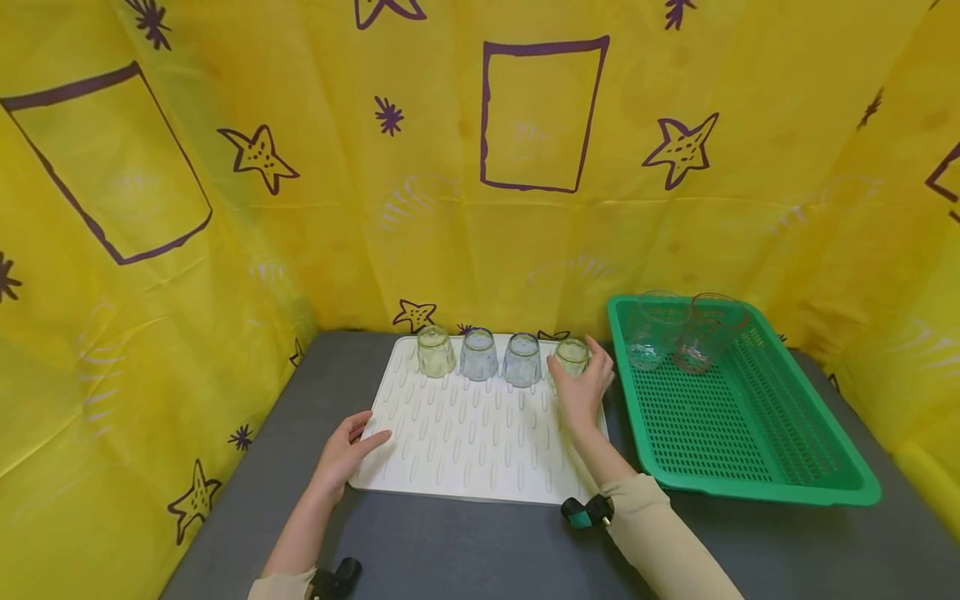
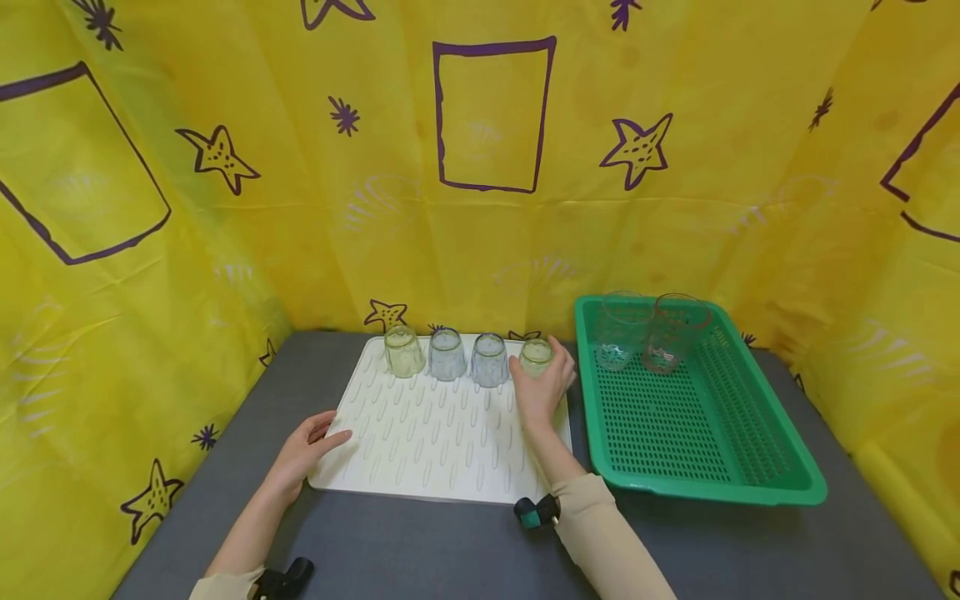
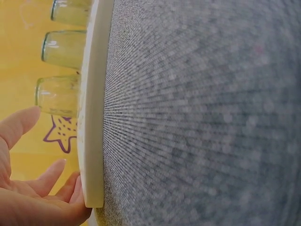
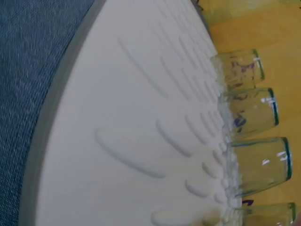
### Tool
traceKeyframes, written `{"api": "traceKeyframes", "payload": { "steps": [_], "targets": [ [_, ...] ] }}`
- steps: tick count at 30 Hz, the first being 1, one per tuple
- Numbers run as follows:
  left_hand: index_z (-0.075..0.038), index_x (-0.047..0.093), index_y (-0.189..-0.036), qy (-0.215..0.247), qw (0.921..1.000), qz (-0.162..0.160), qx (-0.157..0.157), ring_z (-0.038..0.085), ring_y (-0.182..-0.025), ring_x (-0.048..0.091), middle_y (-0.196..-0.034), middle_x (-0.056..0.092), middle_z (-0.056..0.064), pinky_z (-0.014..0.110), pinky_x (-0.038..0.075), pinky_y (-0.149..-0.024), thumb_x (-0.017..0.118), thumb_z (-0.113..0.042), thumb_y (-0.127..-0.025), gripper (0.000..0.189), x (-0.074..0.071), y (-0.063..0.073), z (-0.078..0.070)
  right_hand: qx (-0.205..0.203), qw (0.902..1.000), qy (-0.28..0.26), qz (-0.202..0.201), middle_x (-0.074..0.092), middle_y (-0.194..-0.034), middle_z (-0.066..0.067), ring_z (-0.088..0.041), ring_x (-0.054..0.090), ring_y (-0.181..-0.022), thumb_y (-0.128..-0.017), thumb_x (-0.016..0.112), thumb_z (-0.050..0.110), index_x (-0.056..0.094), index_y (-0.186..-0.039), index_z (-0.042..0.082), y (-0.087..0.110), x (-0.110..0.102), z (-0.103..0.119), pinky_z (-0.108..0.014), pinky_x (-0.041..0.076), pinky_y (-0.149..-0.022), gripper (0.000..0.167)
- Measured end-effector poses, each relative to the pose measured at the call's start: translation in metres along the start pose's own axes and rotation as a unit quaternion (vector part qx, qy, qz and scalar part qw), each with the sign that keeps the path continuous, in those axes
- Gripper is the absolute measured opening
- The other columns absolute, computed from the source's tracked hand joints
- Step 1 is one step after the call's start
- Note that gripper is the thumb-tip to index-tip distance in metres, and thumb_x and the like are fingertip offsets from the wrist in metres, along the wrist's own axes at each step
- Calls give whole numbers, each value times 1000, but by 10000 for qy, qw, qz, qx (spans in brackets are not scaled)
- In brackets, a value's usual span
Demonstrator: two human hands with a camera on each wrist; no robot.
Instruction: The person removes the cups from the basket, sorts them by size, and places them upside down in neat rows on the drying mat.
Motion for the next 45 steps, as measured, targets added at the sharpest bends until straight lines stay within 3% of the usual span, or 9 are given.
{"api": "traceKeyframes", "payload": {
  "steps": [8,14,21,27,33,45],
  "targets": [
    [3,34,-146,-4,10000,13,5,41,-138,28,-149,32,26,54,25,-111,71,-28,-90,74,0,0,0,166,9991,-297,267,40,-139,-10,-30,37,-123,-81,80,20,47,-138,10,6,-7,19,-44,33,-99,66],
    [3,34,-146,-6,10000,43,9,40,-138,28,-149,32,26,54,25,-111,71,-28,-90,74,0,0,1,409,9935,-871,605,40,-140,-8,-32,37,-119,-84,77,17,45,-139,11,8,-16,34,-37,35,-89,64],
    [2,35,-146,-13,10000,43,-38,40,-139,27,-150,32,26,53,25,-112,70,-27,-91,71,-1,-1,1,518,9871,-1199,929,39,-142,-10,-34,36,-122,-86,75,15,43,-141,11,10,-25,45,-39,35,-96,63],
    [3,34,-146,22,10000,73,-45,40,-138,28,-150,31,26,53,26,-111,69,-28,-91,72,0,0,2,610,9837,-1192,1201,39,-142,-5,-28,35,-118,-87,75,18,41,-143,12,9,-35,54,-37,36,-94,66],
    [3,36,-145,17,10000,60,-35,41,-138,28,-149,32,27,53,26,-111,70,-28,-91,71,1,0,1,431,9825,-1193,1362,42,-140,0,-18,37,-111,-88,73,18,43,-142,14,7,-52,66,-32,36,-91,62],
    [2,39,-143,5,10000,43,-32,40,-139,27,-149,32,25,52,26,-112,69,-26,-91,67,1,-1,3,513,9835,-822,1528,41,-142,-1,-21,37,-116,-90,71,21,40,-145,15,-5,-82,71,-32,41,-85,63]
  ]
}}
Point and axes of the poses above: each hand's wrist, its own y-axis away from the middle knuckle, its own x-axis out of the palm, z = x × y, the point moved 7 cm from there along -y, towards the middle knuckle
